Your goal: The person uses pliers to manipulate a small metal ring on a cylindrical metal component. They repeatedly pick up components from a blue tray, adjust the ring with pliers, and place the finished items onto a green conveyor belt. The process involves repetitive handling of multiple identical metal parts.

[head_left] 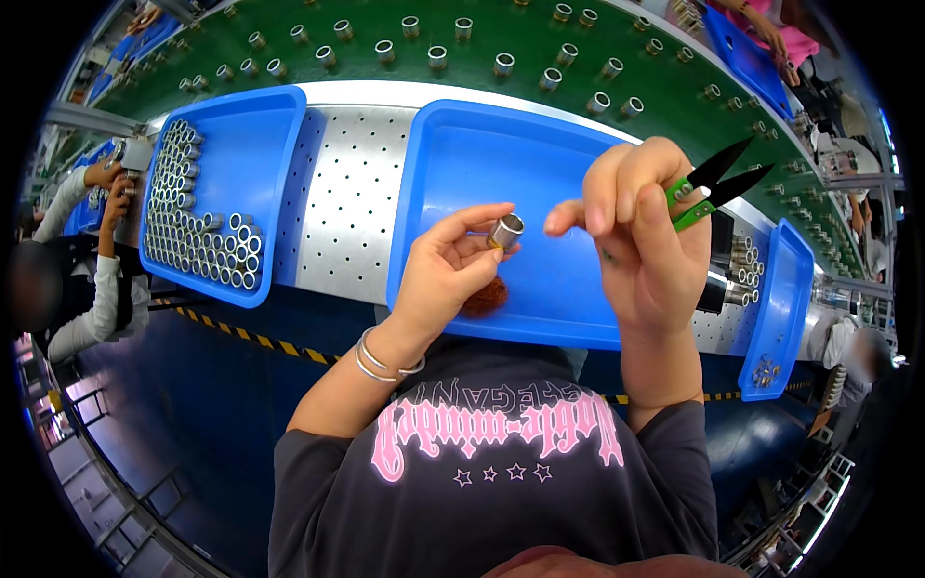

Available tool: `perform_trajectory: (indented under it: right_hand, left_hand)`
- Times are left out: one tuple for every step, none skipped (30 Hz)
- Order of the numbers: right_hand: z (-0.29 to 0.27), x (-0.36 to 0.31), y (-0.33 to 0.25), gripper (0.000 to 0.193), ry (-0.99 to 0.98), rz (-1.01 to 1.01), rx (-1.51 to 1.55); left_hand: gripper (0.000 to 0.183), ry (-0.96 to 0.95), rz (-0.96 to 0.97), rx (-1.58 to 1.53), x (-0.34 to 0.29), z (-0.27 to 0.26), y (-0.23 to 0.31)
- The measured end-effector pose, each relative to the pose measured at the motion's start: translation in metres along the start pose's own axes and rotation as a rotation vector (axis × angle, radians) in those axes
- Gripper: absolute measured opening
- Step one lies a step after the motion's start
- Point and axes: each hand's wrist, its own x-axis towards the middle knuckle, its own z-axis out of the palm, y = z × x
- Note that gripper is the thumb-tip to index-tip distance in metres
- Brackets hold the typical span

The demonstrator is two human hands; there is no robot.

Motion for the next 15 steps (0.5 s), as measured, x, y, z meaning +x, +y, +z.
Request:
perform_trajectory:
  right_hand:
    - [0.000, 0.001, 0.000, 0.020, 0.018, -0.006, -0.044]
    - [0.002, 0.003, -0.003, 0.023, 0.079, -0.004, -0.093]
    - [0.003, 0.005, -0.001, 0.027, 0.157, 0.006, -0.122]
    - [0.004, 0.006, 0.000, 0.032, 0.235, 0.019, -0.150]
    - [-0.006, 0.005, 0.002, 0.032, 0.199, 0.092, -0.100]
    - [-0.018, 0.002, 0.006, 0.033, 0.160, 0.166, -0.047]
    - [-0.019, -0.003, 0.011, 0.031, 0.149, 0.203, -0.213]
    - [-0.020, -0.011, 0.016, 0.029, 0.136, 0.241, -0.380]
    - [-0.020, -0.020, 0.026, 0.025, 0.142, 0.284, -0.547]
    - [-0.019, -0.025, 0.030, 0.024, 0.092, 0.269, -0.684]
    - [-0.016, -0.029, 0.034, 0.023, 0.040, 0.254, -0.820]
    - [-0.014, -0.032, 0.036, 0.022, -0.012, 0.238, -0.956]
    - [-0.013, -0.034, 0.039, 0.022, 0.021, 0.224, -1.041]
    - [-0.012, -0.034, 0.040, 0.022, 0.018, 0.202, -1.058]
    - [-0.012, -0.034, 0.040, 0.021, 0.014, 0.180, -1.074]
  left_hand:
    - [0.041, -0.002, -0.012, 0.003, 0.000, 0.000, 0.001]
    - [0.040, -0.002, -0.023, 0.006, 0.000, 0.000, 0.002]
    - [0.041, 0.026, -0.036, -0.020, 0.000, 0.000, 0.003]
    - [0.042, 0.054, -0.048, -0.046, 0.001, -0.001, 0.005]
    - [0.043, 0.078, -0.062, -0.072, 0.002, -0.001, 0.007]
    - [0.043, 0.099, -0.063, -0.098, 0.002, -0.001, 0.009]
    - [0.043, 0.119, -0.065, -0.124, 0.001, -0.001, 0.011]
    - [0.043, 0.141, -0.067, -0.152, 0.001, -0.001, 0.011]
    - [0.043, 0.139, -0.065, -0.162, 0.001, -0.002, 0.011]
    - [0.044, 0.136, -0.063, -0.173, 0.002, -0.003, 0.011]
    - [0.044, 0.134, -0.063, -0.184, 0.002, -0.004, 0.011]
    - [0.044, 0.135, -0.055, -0.173, 0.002, -0.004, 0.011]
    - [0.044, 0.135, -0.048, -0.162, 0.001, -0.004, 0.011]
    - [0.045, 0.134, -0.040, -0.151, 0.001, -0.005, 0.011]
    - [0.045, 0.130, -0.034, -0.142, 0.001, -0.005, 0.012]
